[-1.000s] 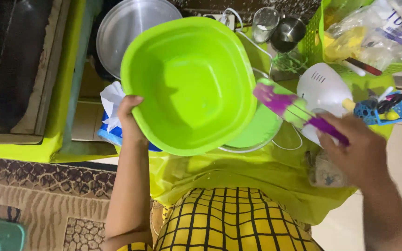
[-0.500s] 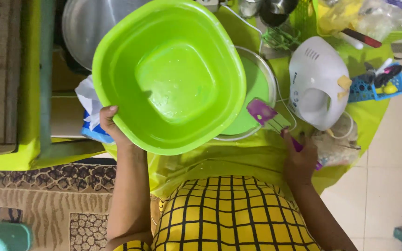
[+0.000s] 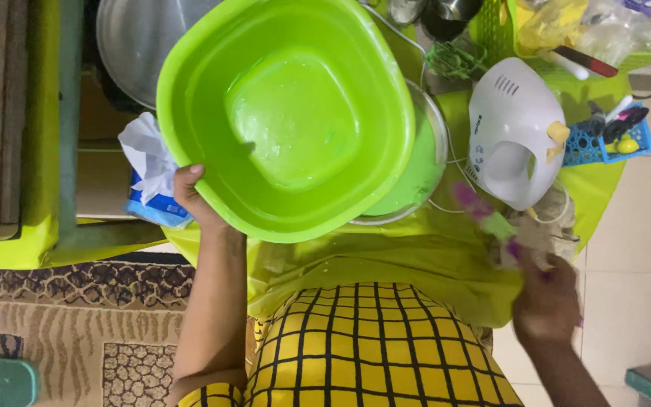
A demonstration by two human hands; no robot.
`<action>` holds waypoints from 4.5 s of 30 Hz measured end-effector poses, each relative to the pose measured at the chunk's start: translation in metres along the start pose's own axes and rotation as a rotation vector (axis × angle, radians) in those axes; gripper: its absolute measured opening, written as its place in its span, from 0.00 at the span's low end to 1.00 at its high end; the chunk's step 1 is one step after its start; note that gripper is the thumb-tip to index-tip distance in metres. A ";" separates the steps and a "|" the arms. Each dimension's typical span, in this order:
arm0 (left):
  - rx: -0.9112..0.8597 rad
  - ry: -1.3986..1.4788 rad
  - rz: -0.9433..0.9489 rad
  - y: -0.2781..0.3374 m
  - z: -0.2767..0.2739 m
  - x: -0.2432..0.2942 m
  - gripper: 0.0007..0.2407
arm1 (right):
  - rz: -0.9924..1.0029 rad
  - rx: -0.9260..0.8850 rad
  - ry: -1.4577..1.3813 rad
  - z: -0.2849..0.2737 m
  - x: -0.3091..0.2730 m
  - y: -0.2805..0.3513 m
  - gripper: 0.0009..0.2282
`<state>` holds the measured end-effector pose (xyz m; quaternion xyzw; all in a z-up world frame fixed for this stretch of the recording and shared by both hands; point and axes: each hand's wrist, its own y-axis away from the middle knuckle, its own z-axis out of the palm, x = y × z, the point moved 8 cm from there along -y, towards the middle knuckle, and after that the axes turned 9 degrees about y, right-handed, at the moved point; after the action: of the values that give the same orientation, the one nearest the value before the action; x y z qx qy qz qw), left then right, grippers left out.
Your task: Scraping green cake batter from a mixing bowl into a round cake tin using a spatula.
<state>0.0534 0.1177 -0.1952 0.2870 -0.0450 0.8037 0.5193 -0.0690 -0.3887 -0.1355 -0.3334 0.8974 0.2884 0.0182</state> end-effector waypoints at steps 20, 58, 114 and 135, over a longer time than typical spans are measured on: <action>-0.456 -0.335 -0.247 0.073 0.120 -0.037 0.37 | -1.319 0.965 1.292 -0.095 -0.219 0.082 0.08; -0.510 -0.163 0.170 0.071 0.052 -0.051 0.22 | -1.124 0.523 0.344 -0.058 -0.166 0.069 0.21; -0.713 -0.029 0.131 0.079 0.107 -0.041 0.23 | -1.061 -0.570 -0.887 0.095 -0.218 0.087 0.16; -0.146 -0.068 0.250 0.024 0.003 0.007 0.03 | -1.143 0.439 0.015 -0.026 -0.143 0.060 0.18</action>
<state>0.0313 0.1116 -0.1839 0.2675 -0.1563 0.8465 0.4330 0.0099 -0.2817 -0.0517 -0.7527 0.6150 0.0389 0.2318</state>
